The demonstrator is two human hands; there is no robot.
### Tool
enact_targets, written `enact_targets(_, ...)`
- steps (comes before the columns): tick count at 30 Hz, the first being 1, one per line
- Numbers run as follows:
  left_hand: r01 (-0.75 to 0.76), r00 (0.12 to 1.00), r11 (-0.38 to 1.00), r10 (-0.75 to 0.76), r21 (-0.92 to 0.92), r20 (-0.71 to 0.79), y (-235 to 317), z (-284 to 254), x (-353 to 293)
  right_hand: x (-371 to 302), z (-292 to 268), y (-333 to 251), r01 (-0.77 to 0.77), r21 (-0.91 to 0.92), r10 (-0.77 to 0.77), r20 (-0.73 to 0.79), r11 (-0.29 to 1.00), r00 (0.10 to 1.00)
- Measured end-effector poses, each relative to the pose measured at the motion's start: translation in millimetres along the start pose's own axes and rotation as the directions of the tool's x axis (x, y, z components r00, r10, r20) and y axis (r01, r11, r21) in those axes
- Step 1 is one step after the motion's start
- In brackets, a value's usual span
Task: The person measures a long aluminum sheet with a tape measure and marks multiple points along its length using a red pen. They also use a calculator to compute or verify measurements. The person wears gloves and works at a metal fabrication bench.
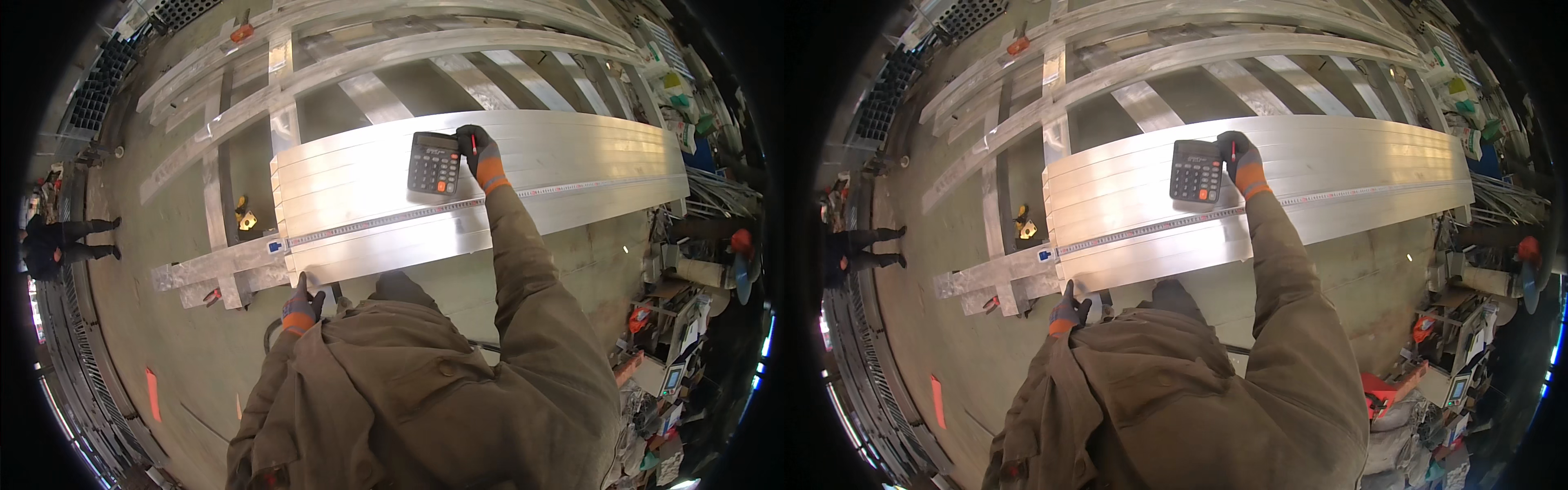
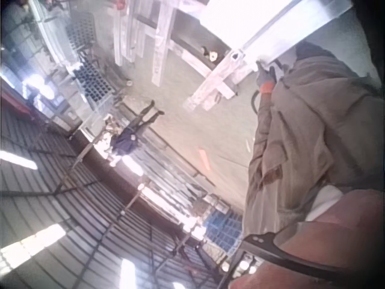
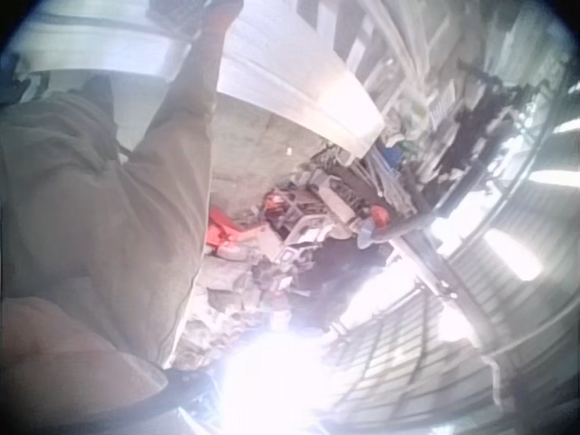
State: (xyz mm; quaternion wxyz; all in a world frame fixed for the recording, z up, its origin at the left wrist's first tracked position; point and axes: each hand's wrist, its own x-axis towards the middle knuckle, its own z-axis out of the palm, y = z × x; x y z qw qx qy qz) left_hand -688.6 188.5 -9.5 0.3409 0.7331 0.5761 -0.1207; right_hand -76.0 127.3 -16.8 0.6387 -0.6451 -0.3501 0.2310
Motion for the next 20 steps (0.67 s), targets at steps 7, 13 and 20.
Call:
enact_targets(7,-0.142,0.935,0.759,0.314,-0.635,0.167,78,10,-59,-161,20,-73,-0.017,-0.072,0.019,0.028,0.997,0.999)
enact_targets(13,-0.11,0.837,0.614,0.482,-0.782,0.261,124,61,-132,-310,9,-118,-0.152,0.069,0.147,0.066,0.986,0.987)
enact_targets(20,-0.195,0.801,0.629,0.546,-0.753,0.248,135,96,-211,-387,-42,-130,-0.228,0.219,0.212,0.095,0.949,0.973)
